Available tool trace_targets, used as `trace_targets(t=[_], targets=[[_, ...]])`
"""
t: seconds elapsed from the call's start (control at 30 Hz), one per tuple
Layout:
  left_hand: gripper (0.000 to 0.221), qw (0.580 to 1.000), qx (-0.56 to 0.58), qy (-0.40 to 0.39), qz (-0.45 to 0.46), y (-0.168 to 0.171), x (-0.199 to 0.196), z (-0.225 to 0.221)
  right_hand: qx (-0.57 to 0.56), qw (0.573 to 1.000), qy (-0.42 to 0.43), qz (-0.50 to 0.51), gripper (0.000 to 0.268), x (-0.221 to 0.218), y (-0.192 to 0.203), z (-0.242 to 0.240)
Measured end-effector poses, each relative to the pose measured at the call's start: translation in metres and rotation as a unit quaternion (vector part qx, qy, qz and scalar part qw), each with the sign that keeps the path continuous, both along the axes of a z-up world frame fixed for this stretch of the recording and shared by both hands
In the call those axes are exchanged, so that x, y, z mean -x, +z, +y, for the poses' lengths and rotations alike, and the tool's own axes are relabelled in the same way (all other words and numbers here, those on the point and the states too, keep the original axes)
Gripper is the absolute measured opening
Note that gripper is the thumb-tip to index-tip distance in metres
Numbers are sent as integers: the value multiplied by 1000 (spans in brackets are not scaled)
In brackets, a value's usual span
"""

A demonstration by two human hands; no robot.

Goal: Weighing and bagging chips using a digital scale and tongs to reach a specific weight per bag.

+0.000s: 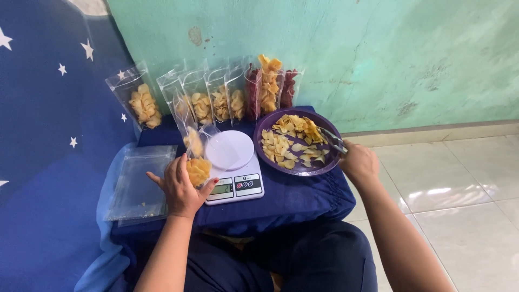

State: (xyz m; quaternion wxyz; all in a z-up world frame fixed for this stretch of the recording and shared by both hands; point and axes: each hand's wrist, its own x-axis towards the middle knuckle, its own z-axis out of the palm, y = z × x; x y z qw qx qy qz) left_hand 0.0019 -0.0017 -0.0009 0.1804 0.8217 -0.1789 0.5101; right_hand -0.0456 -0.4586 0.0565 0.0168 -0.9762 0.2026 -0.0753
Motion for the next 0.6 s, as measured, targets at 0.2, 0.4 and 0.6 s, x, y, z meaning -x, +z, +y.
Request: trace_targets(t=[0.2,0.4,0.6], targets=[[96,1000,3,4,-7,-2,-2,0,-129,990,-39,-38,47,3,-5,-13],[94,1000,7,7,-12,1,-1,-1,-221,971,-15,-93,51,12,2,-4],[98,1000,7,9,-17,-5,-4,2,-421,896,36,-140,52,9,9,21]])
